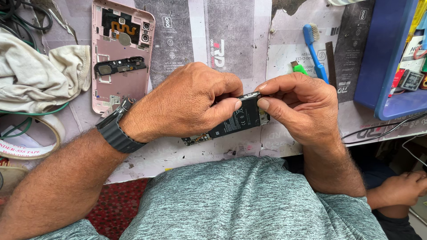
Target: The person uses a green precision screwdriver to remove screws from the bottom of a disassembled smartphone. They then use a utility knife to pry and lift a small internal component near the battery. Finally, they reposition the battery and press it into place within the phone chassis.
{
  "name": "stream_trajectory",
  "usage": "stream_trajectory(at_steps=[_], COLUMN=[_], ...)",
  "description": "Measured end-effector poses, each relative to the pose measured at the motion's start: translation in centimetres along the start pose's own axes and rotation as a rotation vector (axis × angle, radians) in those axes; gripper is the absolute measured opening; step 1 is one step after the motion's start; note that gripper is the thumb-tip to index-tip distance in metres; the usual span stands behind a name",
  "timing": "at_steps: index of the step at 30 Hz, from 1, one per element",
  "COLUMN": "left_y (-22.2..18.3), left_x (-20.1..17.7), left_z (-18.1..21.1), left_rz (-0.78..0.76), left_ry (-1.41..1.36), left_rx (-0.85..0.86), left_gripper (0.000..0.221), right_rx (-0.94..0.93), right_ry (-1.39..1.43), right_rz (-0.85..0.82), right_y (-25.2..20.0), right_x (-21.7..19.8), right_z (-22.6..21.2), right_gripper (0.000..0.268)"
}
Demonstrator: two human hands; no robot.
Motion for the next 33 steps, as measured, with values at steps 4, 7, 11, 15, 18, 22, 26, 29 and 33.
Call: stream_trajectory(at_steps=[4, 7, 11, 15, 18, 22, 26, 29, 33], left_y=[0.0, 0.0, -0.1, -0.1, -0.1, 0.0, -0.1, 0.0, -0.1], left_x=[0.0, 0.0, -0.1, -0.3, -0.1, 0.3, 0.4, 0.4, 0.2], left_z=[0.1, 0.1, 0.0, 0.6, 0.4, 0.5, 0.8, 0.6, 0.5], left_rz=[0.006, 0.007, 0.014, 0.047, 0.027, 0.015, 0.029, 0.024, 0.031], left_ry=[0.028, 0.032, 0.029, 0.037, 0.037, 0.053, 0.039, 0.0, -0.034], left_rx=[-0.007, -0.02, -0.034, 0.024, 0.011, 0.026, 0.057, 0.033, 0.015], left_gripper=[0.017, 0.018, 0.02, 0.022, 0.024, 0.026, 0.025, 0.023, 0.021], right_rx=[-0.046, -0.076, -0.057, -0.069, -0.085, -0.071, -0.085, -0.089, -0.063], right_ry=[0.015, 0.003, -0.017, -0.011, -0.049, -0.06, -0.073, -0.058, -0.058], right_rz=[-0.019, -0.012, 0.022, 0.022, 0.017, 0.019, 0.008, 0.006, -0.015], right_y=[0.1, 0.0, -0.2, -0.2, -0.2, -0.4, -0.3, -0.2, -0.3], right_x=[0.2, 0.2, 0.2, 0.3, 0.5, 0.7, 1.0, 1.1, 1.2], right_z=[-0.4, -0.5, -0.4, -0.6, -0.8, -0.8, -1.0, -1.0, -1.1], right_gripper=[0.017, 0.016, 0.015, 0.014, 0.014, 0.013, 0.013, 0.015, 0.021])
Point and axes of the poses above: each hand's wrist, its own y-axis towards the middle knuckle, its own x-axis out of the palm, z = x × y, the point moved 10 cm from there along y, towards the middle knuckle, and after that the axes turned 5 degrees about -z, right-handed, at the moved point
